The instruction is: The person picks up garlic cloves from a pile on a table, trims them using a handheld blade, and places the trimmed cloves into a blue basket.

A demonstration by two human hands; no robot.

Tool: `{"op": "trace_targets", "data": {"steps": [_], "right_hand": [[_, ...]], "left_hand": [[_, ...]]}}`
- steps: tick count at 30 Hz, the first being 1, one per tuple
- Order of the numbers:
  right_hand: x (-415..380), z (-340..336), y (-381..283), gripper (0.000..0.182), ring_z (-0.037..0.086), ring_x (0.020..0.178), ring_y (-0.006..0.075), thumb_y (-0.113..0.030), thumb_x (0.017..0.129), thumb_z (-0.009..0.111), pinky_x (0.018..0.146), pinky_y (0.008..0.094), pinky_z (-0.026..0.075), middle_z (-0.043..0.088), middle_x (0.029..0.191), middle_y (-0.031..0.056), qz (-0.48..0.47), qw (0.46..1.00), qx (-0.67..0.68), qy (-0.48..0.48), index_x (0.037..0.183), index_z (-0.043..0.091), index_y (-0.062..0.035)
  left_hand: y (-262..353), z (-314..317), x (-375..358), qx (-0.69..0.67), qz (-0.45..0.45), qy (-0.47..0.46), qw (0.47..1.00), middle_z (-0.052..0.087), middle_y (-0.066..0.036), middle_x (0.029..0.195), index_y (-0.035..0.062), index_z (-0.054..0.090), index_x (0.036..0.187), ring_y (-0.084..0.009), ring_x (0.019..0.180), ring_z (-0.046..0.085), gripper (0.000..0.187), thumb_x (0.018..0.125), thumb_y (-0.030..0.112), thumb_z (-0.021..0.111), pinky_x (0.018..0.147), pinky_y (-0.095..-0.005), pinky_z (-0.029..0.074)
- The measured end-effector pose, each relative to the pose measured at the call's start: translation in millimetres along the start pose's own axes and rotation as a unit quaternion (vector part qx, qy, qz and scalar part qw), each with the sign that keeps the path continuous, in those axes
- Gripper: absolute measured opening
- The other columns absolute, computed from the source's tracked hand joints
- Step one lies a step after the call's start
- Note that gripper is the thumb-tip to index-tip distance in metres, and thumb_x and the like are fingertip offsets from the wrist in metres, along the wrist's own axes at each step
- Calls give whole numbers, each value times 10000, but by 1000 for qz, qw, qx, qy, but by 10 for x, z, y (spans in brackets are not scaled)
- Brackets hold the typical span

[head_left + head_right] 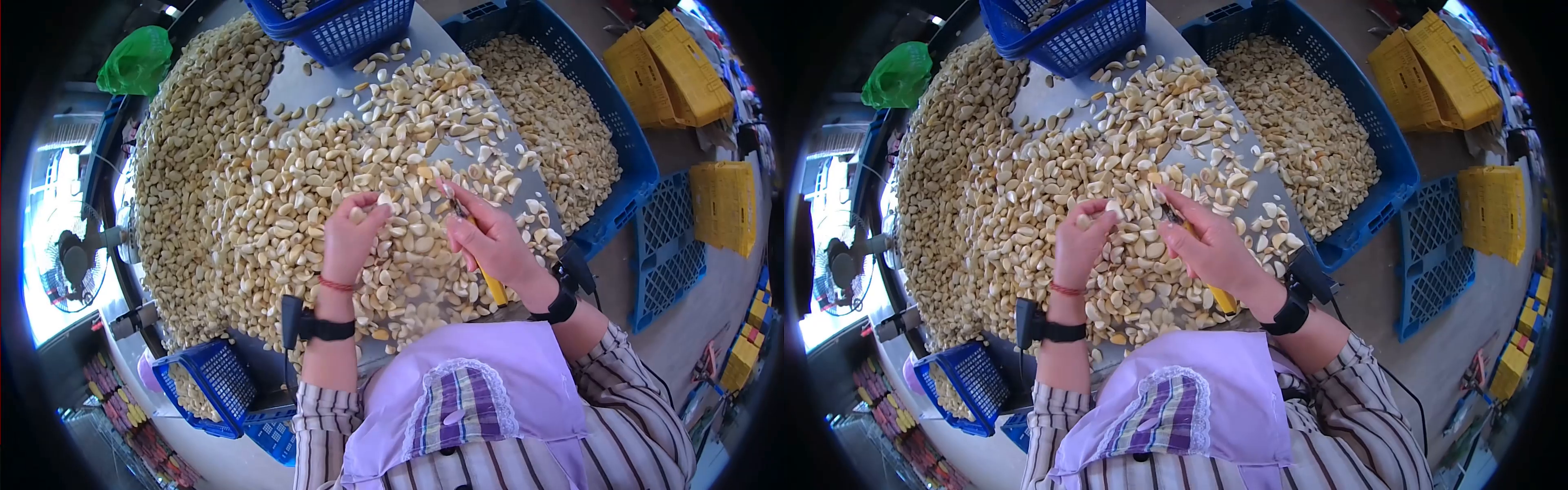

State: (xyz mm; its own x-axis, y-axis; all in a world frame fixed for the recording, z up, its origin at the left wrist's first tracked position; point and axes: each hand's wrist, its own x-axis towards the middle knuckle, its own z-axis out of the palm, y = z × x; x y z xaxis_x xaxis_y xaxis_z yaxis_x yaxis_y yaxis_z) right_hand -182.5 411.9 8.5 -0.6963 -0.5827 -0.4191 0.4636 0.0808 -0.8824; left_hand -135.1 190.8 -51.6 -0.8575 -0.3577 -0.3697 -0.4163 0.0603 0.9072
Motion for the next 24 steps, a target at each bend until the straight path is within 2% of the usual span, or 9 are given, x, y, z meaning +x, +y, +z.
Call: {"op": "trace_targets", "data": {"steps": [1, 5, 14, 16, 18, 20, 21, 22, 24], "right_hand": [[-19, 4, -33, 548, 513, 555, 31, -215, 926, 549, 501, 185, 437, 591, 778, 5, 0, 1000, -1, 1, 1421, 356, -80], [-22, 91, -56, 604, 573, 703, 77, -248, 906, 567, 632, 222, 483, 614, 947, 42, -52, 992, -99, -53, 1429, 329, -65], [-49, 195, -151, 618, 453, 577, 76, -311, 896, 565, 542, 242, 376, 486, 651, 31, -31, 951, -243, -186, 1441, 334, -133], [-46, 250, 24, 585, 459, 585, 67, -284, 907, 556, 553, 230, 386, 512, 675, 12, -58, 964, -187, -181, 1436, 350, -144], [-52, 248, 83, 553, 464, 593, 59, -257, 917, 548, 564, 218, 397, 538, 699, -8, -83, 973, -130, -172, 1430, 366, -154], [-47, 229, -53, 490, 472, 539, 24, -113, 920, 507, 524, 172, 409, 579, 729, -19, 26, 990, -90, -110, 1401, 411, -112], [-61, 233, -137, 471, 473, 509, 25, -127, 932, 484, 487, 160, 402, 574, 722, -7, 82, 994, -19, -75, 1398, 414, -115], [-36, 203, -103, 471, 473, 509, 25, -127, 932, 484, 487, 160, 402, 574, 722, -7, 85, 993, -19, -77, 1398, 414, -115], [24, 112, -31, 470, 466, 491, 29, -147, 936, 477, 461, 167, 400, 550, 705, -6, 46, 995, 74, -47, 1399, 407, -111]], "left_hand": [[286, -75, -130, -96, -110, -29, 989, 609, 14, 787, -25, 597, 1097, -31, 563, 496, 262, 867, 99, 611, 468, -170, 379], [384, -138, -409, -319, -141, -93, 932, 556, 28, 704, 7, 597, 1069, -13, 495, 430, 221, 854, 50, 625, 431, -156, 326], [338, -128, -720, -213, -95, -101, 967, 544, 10, 672, 53, 558, 907, -36, 484, 428, 119, 837, 53, 654, 428, -176, 318], [158, -161, -736, -422, -42, -201, 883, 527, -21, 648, 47, 536, 872, -57, 467, 410, 147, 799, 61, 662, 422, -190, 314], [195, -158, -770, -430, -39, -191, 882, 502, -42, 663, 45, 510, 880, -81, 449, 385, 195, 779, 116, 661, 408, -205, 298], [240, -137, -698, -601, 35, -240, 762, 485, -35, 697, 45, 505, 943, -94, 476, 394, 262, 797, 196, 662, 414, -208, 294], [214, -122, -654, -614, 42, -165, 770, 484, -29, 725, 48, 506, 1037, -99, 529, 430, 305, 818, 211, 643, 443, -200, 324], [200, -246, -536, -522, 10, -121, 844, 493, -16, 736, 36, 553, 1028, -112, 594, 487, 233, 854, 179, 610, 490, -213, 388], [360, -224, -264, 11, 62, -3, 998, 538, -39, 761, 35, 599, 954, -182, 625, 568, 147, 850, 139, 602, 530, -286, 459]]}}
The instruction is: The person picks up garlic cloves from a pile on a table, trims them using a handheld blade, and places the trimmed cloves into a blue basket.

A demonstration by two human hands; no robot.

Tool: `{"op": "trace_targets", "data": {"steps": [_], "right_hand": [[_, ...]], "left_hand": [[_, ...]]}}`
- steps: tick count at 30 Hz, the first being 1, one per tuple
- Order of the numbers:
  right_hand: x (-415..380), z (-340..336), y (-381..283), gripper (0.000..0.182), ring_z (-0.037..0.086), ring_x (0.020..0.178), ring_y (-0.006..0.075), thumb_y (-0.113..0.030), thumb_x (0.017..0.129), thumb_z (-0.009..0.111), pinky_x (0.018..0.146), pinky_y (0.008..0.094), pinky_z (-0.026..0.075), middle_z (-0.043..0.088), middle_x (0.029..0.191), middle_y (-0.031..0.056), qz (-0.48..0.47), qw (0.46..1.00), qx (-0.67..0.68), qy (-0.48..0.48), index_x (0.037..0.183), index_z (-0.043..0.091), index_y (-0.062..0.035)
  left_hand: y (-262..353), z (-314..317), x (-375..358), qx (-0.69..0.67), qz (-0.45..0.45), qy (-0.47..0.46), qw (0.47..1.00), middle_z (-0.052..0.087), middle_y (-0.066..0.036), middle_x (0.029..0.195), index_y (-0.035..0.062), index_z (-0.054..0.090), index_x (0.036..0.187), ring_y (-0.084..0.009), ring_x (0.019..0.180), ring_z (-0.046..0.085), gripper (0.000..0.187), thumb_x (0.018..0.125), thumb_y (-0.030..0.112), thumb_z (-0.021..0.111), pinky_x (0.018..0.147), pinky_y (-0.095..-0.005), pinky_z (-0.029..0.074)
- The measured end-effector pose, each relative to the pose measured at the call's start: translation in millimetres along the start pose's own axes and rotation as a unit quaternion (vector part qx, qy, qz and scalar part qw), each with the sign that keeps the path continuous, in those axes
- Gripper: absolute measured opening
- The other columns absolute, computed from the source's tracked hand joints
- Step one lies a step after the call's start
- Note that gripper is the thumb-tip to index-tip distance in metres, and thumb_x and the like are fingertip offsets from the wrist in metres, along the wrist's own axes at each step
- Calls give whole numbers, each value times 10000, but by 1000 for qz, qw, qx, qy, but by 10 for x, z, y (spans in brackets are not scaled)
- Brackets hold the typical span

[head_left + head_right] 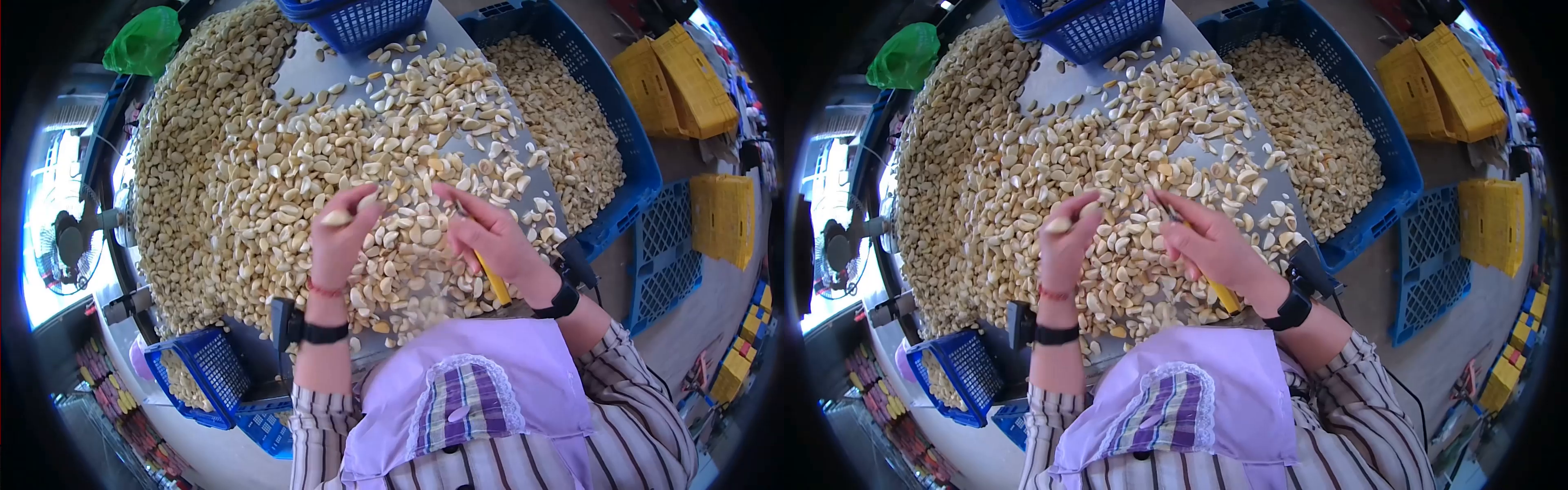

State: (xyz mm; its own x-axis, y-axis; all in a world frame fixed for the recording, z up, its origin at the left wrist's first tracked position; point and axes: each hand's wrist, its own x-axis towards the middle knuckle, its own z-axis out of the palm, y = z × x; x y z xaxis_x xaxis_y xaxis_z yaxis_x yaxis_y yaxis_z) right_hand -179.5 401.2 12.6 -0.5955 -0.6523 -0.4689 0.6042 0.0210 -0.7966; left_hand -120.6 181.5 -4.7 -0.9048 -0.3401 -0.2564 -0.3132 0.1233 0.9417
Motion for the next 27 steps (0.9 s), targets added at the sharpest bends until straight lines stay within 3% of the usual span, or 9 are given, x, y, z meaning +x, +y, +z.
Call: {"op": "trace_targets", "data": {"steps": [1, 3, 8, 11, 12, 14, 17, 21, 27], "right_hand": [[14, 8, -24, 474, 453, 476, 37, -165, 939, 480, 450, 173, 397, 532, 700, -9, 2, 1000, 3, 21, 1402, 397, -102], [19, 4, -37, 474, 453, 476, 36, -174, 942, 480, 452, 171, 396, 533, 706, -7, -8, 1000, 2, 24, 1402, 395, -96], [-36, -99, 4, 482, 455, 483, 35, -200, 948, 489, 456, 168, 399, 537, 719, -3, -35, 999, -13, 31, 1404, 386, -84], [-90, -113, 43, 513, 476, 514, 23, -200, 935, 537, 452, 160, 396, 567, 755, -5, -42, 999, -2, 34, 1410, 378, -92], [-110, -78, 45, 542, 486, 535, 32, -222, 924, 550, 468, 176, 402, 571, 755, 0, -52, 997, -40, 34, 1416, 367, -84], [-127, -7, 66, 574, 496, 556, 40, -245, 914, 563, 483, 192, 408, 575, 754, 5, -61, 995, -78, 33, 1421, 357, -75], [-139, 97, 2, 685, 518, 580, 118, -333, 871, 597, 559, 283, 420, 555, 699, 94, -104, 950, -293, -24, 1430, 317, -54], [-137, 202, 57, 730, 516, 545, 207, -335, 870, 592, 543, 300, 409, 523, 643, 120, -170, 924, -337, -61, 1452, 253, -55], [-194, 287, -126, 632, 511, 570, 163, -281, 887, 577, 568, 277, 423, 539, 662, 98, -67, 932, -347, -76, 1444, 319, -129]], "left_hand": [[-62, 8, 133, -1, 2, 2, 1000, 538, -39, 761, 35, 599, 954, -182, 625, 568, 147, 850, 139, 602, 530, -286, 459], [-282, 8, 308, 446, 203, -15, 872, 585, -72, 803, 36, 624, 911, -255, 683, 612, 132, 814, 126, 627, 584, -354, 497], [-294, -23, 357, 447, 248, -8, 860, 619, -88, 805, 42, 627, 959, -241, 685, 620, 184, 790, 114, 643, 586, -361, 492], [-267, -51, 256, 146, 37, -65, 986, 667, -44, 776, 35, 583, 876, -60, 606, 541, 61, 823, 58, 601, 520, -224, 434], [-258, -58, 188, 147, 37, -66, 986, 667, -44, 776, 35, 583, 876, -60, 606, 541, 61, 823, 58, 601, 520, -224, 434], [-86, -16, -25, -194, -126, -87, 969, 658, -47, 776, 34, 576, 897, -21, 611, 520, 88, 823, 58, 615, 523, -172, 404], [-82, 98, -261, -246, -86, -83, 962, 644, -43, 812, 33, 563, 911, -2, 653, 510, 111, 814, 26, 616, 550, -149, 399], [12, 190, -451, -275, -31, -46, 960, 628, -37, 878, 22, 553, 908, -30, 718, 541, 145, 791, -18, 628, 626, -173, 442], [-54, 237, -527, -300, 26, -20, 953, 616, -51, 884, 24, 545, 891, -60, 729, 564, 136, 783, -20, 615, 612, -192, 462]]}}
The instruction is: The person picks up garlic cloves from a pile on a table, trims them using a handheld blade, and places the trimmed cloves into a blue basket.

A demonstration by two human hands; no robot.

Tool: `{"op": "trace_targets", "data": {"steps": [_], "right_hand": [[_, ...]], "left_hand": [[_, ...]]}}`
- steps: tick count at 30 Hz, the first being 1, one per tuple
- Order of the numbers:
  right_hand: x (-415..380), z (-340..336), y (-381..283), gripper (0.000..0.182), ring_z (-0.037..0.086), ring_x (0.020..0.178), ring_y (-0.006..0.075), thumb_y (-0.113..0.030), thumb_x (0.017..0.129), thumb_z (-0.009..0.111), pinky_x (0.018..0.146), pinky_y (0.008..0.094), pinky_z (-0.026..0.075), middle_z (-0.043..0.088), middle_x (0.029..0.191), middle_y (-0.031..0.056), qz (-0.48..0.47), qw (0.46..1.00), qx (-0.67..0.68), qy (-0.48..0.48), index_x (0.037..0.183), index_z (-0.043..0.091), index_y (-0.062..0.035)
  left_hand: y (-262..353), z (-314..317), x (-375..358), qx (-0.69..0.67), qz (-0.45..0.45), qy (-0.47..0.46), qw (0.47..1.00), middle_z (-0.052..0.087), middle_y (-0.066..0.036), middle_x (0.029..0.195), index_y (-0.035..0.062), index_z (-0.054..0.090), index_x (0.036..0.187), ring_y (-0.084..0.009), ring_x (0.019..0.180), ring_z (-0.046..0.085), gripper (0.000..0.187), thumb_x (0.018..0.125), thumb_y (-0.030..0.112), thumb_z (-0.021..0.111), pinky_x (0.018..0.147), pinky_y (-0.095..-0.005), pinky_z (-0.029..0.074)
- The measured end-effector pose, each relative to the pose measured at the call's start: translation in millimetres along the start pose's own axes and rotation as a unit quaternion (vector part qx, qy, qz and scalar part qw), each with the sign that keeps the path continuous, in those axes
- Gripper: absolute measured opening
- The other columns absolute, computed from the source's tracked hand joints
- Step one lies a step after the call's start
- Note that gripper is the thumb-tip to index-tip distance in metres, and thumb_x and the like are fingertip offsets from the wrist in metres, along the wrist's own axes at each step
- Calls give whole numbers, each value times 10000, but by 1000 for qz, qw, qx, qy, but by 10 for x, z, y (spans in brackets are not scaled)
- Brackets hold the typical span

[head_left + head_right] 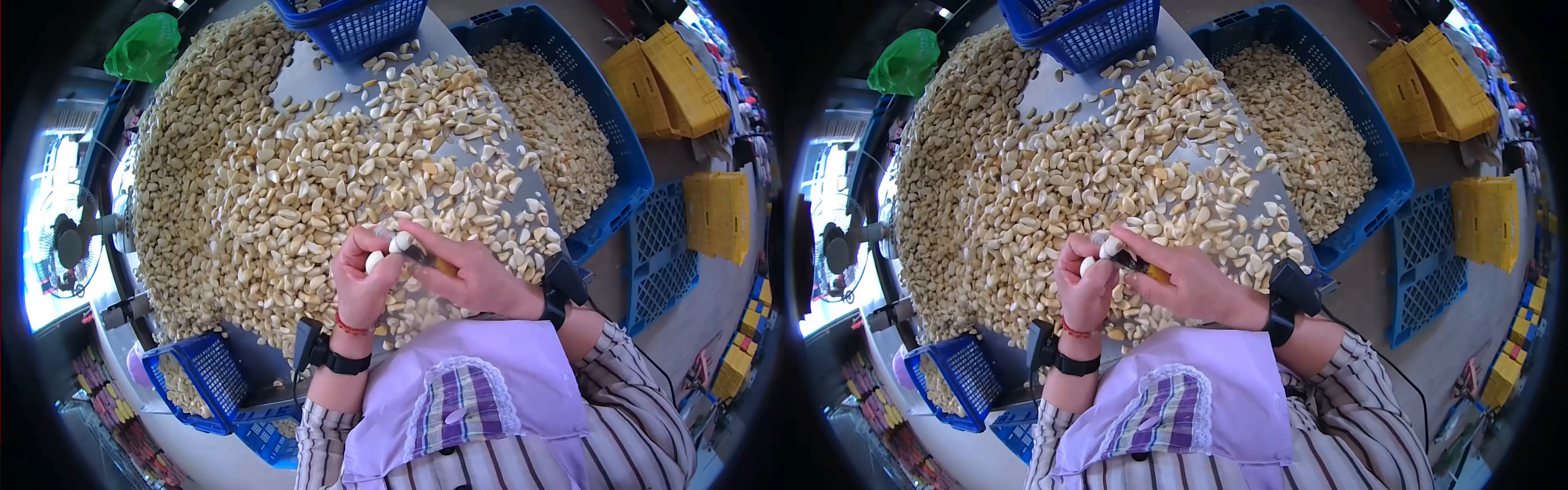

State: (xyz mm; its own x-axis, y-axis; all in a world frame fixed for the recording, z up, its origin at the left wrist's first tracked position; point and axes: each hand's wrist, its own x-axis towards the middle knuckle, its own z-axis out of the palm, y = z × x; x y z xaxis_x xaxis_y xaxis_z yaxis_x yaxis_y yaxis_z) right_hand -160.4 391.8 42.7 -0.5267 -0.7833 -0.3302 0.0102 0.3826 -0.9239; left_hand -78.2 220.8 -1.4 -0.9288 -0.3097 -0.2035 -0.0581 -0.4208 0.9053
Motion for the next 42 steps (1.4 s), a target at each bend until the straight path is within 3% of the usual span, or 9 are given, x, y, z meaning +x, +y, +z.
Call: {"op": "trace_targets", "data": {"steps": [2, 7, 9, 11, 13, 15, 21, 23, 42], "right_hand": [[24, 60, 63, 600, 498, 565, 149, -254, 897, 562, 571, 272, 425, 536, 654, 72, -9, 998, 62, 26, 1440, 332, -142], [-25, -133, 236, 515, 464, 488, 60, -229, 940, 517, 479, 211, 419, 558, 703, -2, 89, 946, 274, 147, 1422, 369, -126], [-42, -240, 395, 510, 464, 482, 47, -229, 943, 515, 458, 194, 406, 560, 714, -3, 70, 928, 326, 166, 1413, 370, -95], [-48, -272, 442, 506, 463, 477, 33, -230, 946, 513, 438, 178, 394, 563, 724, -4, 48, 908, 371, 190, 1403, 371, -63], [-74, -253, 433, 507, 462, 471, 41, -221, 952, 504, 435, 178, 384, 558, 713, -1, 48, 908, 373, 184, 1390, 360, -10], [-87, -225, 424, 512, 461, 471, 41, -221, 949, 507, 436, 181, 387, 556, 713, -1, 54, 915, 357, 178, 1397, 356, -23], [-127, -147, 346, 605, 489, 525, 84, -245, 903, 559, 493, 225, 418, 541, 677, 2, 37, 967, 220, 124, 1437, 320, -92], [-114, -117, 374, 660, 517, 554, 143, -294, 878, 580, 547, 279, 438, 529, 646, 59, -21, 997, -19, 67, 1447, 302, -113], [-62, -122, 195, 659, 501, 576, 153, -312, 882, 559, 579, 305, 423, 526, 661, 78, 14, 997, -39, -69, 1461, 287, -153]], "left_hand": [[0, -49, 11, -239, -50, -57, 968, 607, -64, 842, 31, 533, 868, -65, 625, 542, 101, 793, 12, 598, 496, -186, 424], [230, -156, 140, -332, -18, -159, 930, 582, -76, 814, 82, 514, 920, -96, 474, 465, 122, 821, 31, 565, 402, -186, 360], [221, -236, 251, 143, -81, 47, 985, 605, -84, 771, 43, 607, 871, -111, 548, 548, 117, 858, 159, 596, 440, -201, 405], [35, -165, 386, 302, 15, 8, 953, 637, -94, 808, 56, 657, 879, -200, 629, 618, 137, 847, 184, 619, 510, -265, 473], [-125, -183, 438, 656, 111, -116, 737, 646, -105, 831, 45, 668, 954, -233, 722, 636, 181, 781, 100, 667, 650, -298, 506], [-222, -222, 448, 663, 112, -111, 732, 649, -116, 860, 55, 667, 974, -265, 726, 636, 240, 744, 111, 706, 660, -323, 506], [-144, -187, 297, 366, -48, -61, 927, 641, -65, 766, 0, 672, 921, -107, 662, 604, 181, 787, 117, 709, 578, -239, 476], [6, -59, 201, 343, -59, -62, 936, 634, -46, 793, -6, 669, 929, -94, 692, 584, 192, 782, 109, 716, 600, -229, 467], [192, -45, 50, 263, -16, -112, 958, 620, -25, 770, 10, 663, 837, -72, 707, 549, 102, 761, 55, 716, 636, -214, 421]]}}
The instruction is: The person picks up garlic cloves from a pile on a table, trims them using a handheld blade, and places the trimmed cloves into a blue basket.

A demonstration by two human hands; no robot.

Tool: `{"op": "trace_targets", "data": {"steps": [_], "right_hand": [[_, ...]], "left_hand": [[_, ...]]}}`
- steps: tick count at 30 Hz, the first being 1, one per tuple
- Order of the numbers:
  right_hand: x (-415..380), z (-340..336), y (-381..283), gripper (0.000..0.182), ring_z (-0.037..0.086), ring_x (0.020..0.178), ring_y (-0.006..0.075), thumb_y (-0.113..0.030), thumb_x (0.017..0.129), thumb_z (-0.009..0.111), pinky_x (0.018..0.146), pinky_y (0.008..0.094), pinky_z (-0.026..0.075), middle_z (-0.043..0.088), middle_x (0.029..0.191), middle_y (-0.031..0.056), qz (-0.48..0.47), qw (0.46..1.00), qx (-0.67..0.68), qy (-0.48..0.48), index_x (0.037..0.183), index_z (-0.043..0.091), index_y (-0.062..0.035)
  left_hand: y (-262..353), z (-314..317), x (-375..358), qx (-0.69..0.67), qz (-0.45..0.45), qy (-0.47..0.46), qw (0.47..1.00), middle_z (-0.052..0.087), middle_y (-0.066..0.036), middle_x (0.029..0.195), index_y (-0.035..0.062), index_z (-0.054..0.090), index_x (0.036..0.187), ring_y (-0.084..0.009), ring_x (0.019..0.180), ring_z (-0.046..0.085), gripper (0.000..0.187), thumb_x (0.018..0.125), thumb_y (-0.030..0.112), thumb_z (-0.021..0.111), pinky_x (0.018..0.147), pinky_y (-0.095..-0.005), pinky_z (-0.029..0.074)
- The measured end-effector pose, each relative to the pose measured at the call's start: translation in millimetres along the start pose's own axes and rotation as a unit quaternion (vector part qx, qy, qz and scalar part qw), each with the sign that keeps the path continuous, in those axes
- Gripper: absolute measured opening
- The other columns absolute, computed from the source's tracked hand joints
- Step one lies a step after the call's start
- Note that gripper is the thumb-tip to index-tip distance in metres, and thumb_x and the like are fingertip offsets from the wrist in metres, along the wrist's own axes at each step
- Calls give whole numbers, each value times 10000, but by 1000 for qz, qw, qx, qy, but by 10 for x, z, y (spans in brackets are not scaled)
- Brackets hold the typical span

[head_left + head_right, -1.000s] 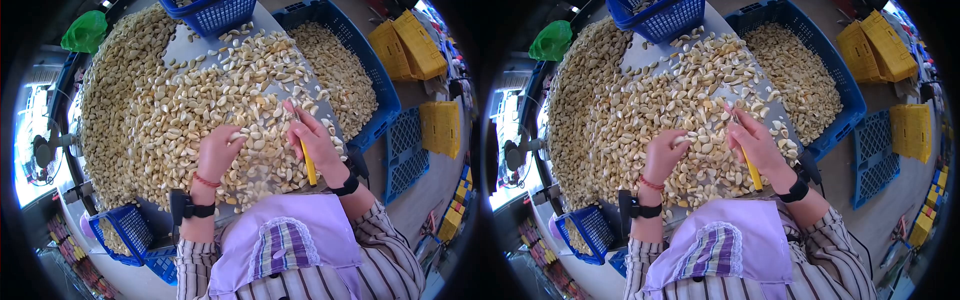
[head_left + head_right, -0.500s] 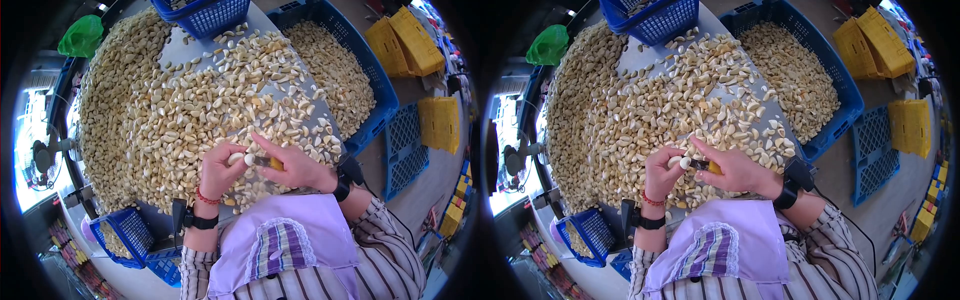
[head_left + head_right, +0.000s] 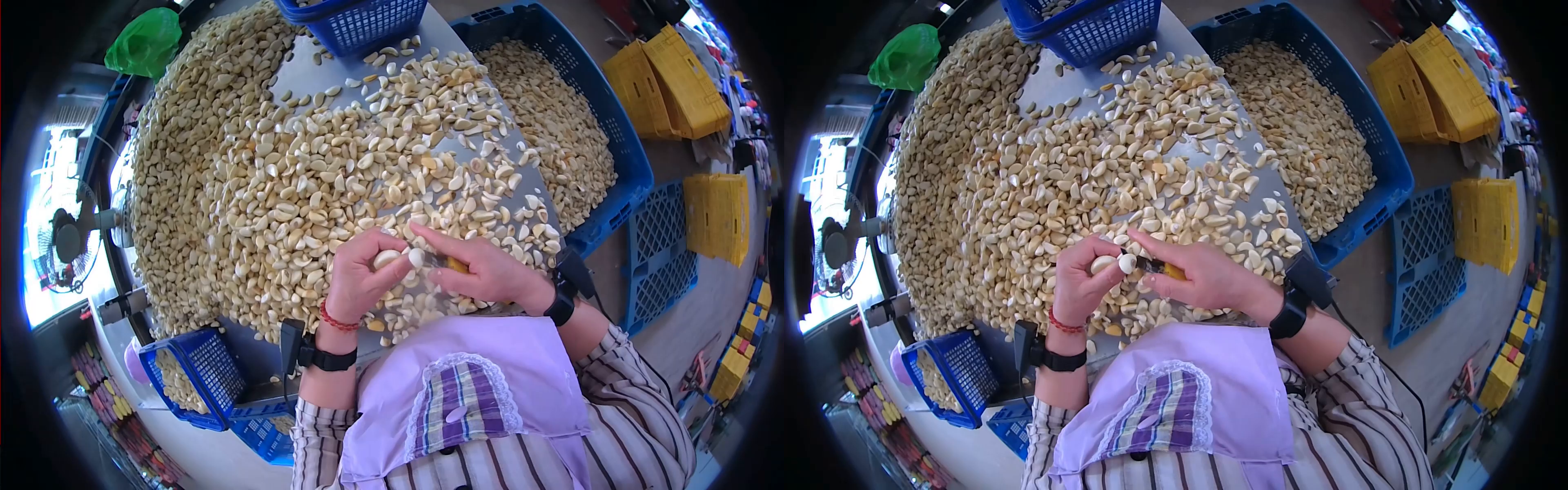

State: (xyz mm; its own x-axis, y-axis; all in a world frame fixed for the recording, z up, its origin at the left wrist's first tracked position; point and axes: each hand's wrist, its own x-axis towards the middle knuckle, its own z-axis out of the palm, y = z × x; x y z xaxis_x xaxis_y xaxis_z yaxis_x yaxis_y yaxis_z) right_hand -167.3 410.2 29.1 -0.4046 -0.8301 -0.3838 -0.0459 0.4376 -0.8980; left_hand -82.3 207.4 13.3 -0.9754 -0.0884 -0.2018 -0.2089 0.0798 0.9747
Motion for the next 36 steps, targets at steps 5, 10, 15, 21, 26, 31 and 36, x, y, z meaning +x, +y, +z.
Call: {"op": "trace_targets", "data": {"steps": [5, 10, 15, 21, 26, 31, 36], "right_hand": [[56, 105, 17, 534, 494, 521, 96, -209, 915, 515, 535, 241, 441, 560, 702, 8, 15, 985, 161, 59, 1427, 371, -163], [56, -57, 259, 477, 466, 492, 26, -167, 943, 477, 454, 160, 398, 557, 738, -9, 1, 915, 368, 165, 1414, 398, -184], [-25, -307, 393, 458, 437, 476, 27, -198, 964, 477, 425, 162, 378, 531, 716, -5, -2, 908, 332, 254, 1411, 393, -141], [5, -273, 395, 462, 446, 466, 29, -240, 971, 485, 428, 165, 383, 547, 730, 0, 27, 928, 305, 215, 1384, 402, -51], [30, -222, 317, 453, 450, 462, 35, -234, 974, 475, 425, 169, 375, 549, 734, 11, 40, 925, 310, 218, 1370, 406, -26], [12, -141, 244, 453, 444, 457, 35, -225, 968, 480, 429, 168, 374, 543, 724, 12, 53, 927, 303, 217, 1369, 408, -26], [-56, -78, 236, 464, 464, 488, 27, -242, 959, 499, 442, 151, 383, 553, 732, 15, 16, 935, 298, 193, 1378, 413, -62]], "left_hand": [[-66, -87, -160, -137, -106, 5, 985, 604, -18, 835, 35, 625, 878, -76, 681, 535, 126, 779, 81, 689, 629, -202, 420], [-7, -847, -774, -388, 55, 223, 893, 490, -40, 891, 79, 505, 1004, -93, 712, 498, 205, 841, 167, 591, 521, -162, 397], [-155, -2879, -2268, -33, 90, 511, 854, 528, -58, 1093, 50, 523, 1181, -131, 841, 563, 340, 914, 259, 545, 575, -196, 431], [-211, -3443, -2657, 730, -347, 434, 398, 575, -215, 1213, 17, 488, 1298, -350, 1119, 539, 606, 855, 407, 623, 968, -432, 411], [190, -1835, -1398, 520, -119, 484, 694, 646, -198, 1044, -13, 655, 1026, -292, 990, 612, 252, 849, 166, 652, 839, -360, 487], [-313, -263, -689, 408, 22, 101, 907, 637, -92, 811, 44, 669, 911, -167, 676, 626, 194, 752, 137, 728, 584, -272, 493], [-613, -173, -656, 229, -25, 65, 971, 588, -27, 742, 48, 662, 1013, -77, 567, 528, 236, 784, 79, 712, 503, -221, 435]]}}
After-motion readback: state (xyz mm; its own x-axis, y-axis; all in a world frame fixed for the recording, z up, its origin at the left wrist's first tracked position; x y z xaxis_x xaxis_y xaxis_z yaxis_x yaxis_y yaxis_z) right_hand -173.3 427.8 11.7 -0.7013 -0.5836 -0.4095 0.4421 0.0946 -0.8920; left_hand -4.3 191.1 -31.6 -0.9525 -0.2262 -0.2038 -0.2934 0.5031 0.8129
